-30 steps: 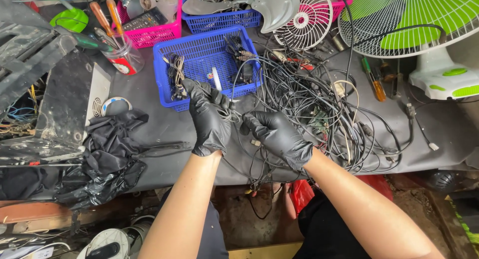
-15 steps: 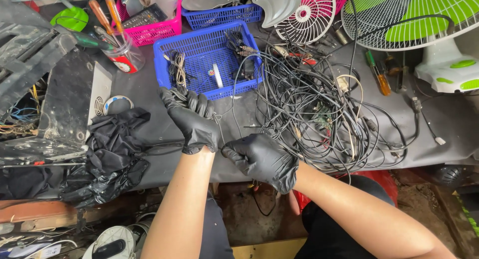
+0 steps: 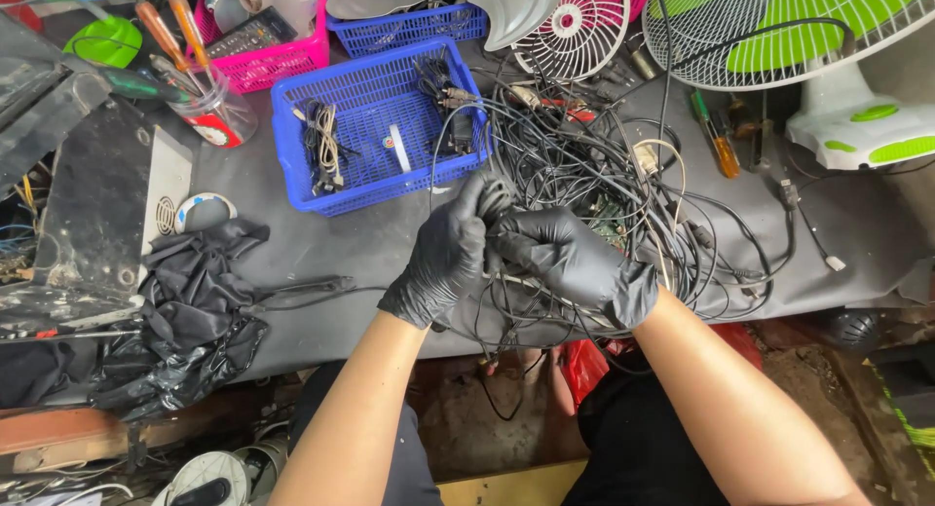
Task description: Untangling a large mass of electronic cables on a repair bench, including tracing individual wires and using tape to mark or bundle them.
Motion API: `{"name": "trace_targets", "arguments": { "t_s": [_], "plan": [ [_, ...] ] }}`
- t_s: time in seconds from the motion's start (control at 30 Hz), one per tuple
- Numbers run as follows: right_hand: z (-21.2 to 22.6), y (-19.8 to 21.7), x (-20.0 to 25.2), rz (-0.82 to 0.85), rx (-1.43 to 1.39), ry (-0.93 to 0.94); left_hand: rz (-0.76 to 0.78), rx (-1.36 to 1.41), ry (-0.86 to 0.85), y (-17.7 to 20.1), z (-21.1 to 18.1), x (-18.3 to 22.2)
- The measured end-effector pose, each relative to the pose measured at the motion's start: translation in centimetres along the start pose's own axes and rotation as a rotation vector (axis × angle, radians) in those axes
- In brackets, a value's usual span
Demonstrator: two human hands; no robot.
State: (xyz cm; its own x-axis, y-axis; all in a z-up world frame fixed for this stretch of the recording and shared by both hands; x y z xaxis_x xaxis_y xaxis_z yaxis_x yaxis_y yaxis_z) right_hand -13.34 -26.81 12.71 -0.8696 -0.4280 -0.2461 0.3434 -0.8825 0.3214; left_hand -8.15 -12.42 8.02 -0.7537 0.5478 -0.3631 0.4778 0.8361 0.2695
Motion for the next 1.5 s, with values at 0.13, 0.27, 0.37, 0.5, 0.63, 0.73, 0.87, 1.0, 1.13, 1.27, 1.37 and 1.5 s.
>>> {"name": "trace_targets", "arguments": {
  "t_s": [0.13, 0.27, 0.37, 0.5, 0.63, 0.73, 0.87, 1.0, 1.13, 1.27, 1.37, 1.5],
  "plan": [
    [-0.4, 1.5, 0.4, -0.006, 0.05, 0.015, -0.053, -0.63, 0.043, -1.0, 5.3, 0.0],
    [-0.7, 3.3, 0.6, -0.033, 0.124, 0.025, -0.018, -0.568, -0.017, -1.2, 0.9, -0.1],
    [-1.0, 3.8, 0.2, -0.05, 0.168, 0.029, -0.041, -0.494, 0.029, -1.2, 1.3, 0.1],
    [-1.2, 3.5, 0.1, -0.07, 0.215, 0.038, -0.072, -0.517, 0.023, -0.8, 0.5, 0.2],
    [-1.3, 2.5, -0.7, -0.063, 0.282, 0.053, -0.18, -0.367, 0.003, -0.5, 1.0, 0.3],
    [-1.5, 1.3, -1.2, -0.06, 0.328, 0.063, -0.347, -0.146, 0.007, -0.4, 2.0, 0.1],
    [-1.8, -0.7, -1.9, -0.054, 0.389, 0.07, -0.643, 0.037, 0.047, 0.9, 1.0, 0.0],
    [-2.0, -3.0, -2.1, -0.044, 0.432, 0.079, -1.11, 0.347, 0.093, 1.7, 8.8, 1.2],
    [-2.4, -4.3, -2.7, -0.043, 0.501, 0.091, -1.03, 0.11, 0.146, 3.9, 8.6, 0.8],
    [-2.9, -4.8, -3.1, -0.044, 0.566, 0.096, -0.085, 1.328, -0.196, 7.4, 2.3, -0.1],
    [-3.4, -5.3, -2.9, -0.045, 0.609, 0.103, -0.481, 1.257, 0.035, 8.4, 7.2, 0.2],
    [-4.2, -6.3, -2.4, -0.039, 0.644, 0.105, -0.481, 1.374, -0.042, 9.1, 8.7, 0.1]
  ]
}}
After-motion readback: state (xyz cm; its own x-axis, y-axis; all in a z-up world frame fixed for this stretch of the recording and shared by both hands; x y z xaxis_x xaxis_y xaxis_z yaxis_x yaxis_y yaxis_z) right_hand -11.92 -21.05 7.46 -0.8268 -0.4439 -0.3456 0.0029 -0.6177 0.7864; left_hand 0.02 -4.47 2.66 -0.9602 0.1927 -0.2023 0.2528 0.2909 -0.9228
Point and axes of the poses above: each hand's wrist, its own x-axis away from the middle knuckle, its own y-axis out of the back of the hand, z = x × y, the point moved 2 cm from there along -x, towards the middle knuckle, and after that the axes turned 6 degrees about -x, right-handed, at the moved point
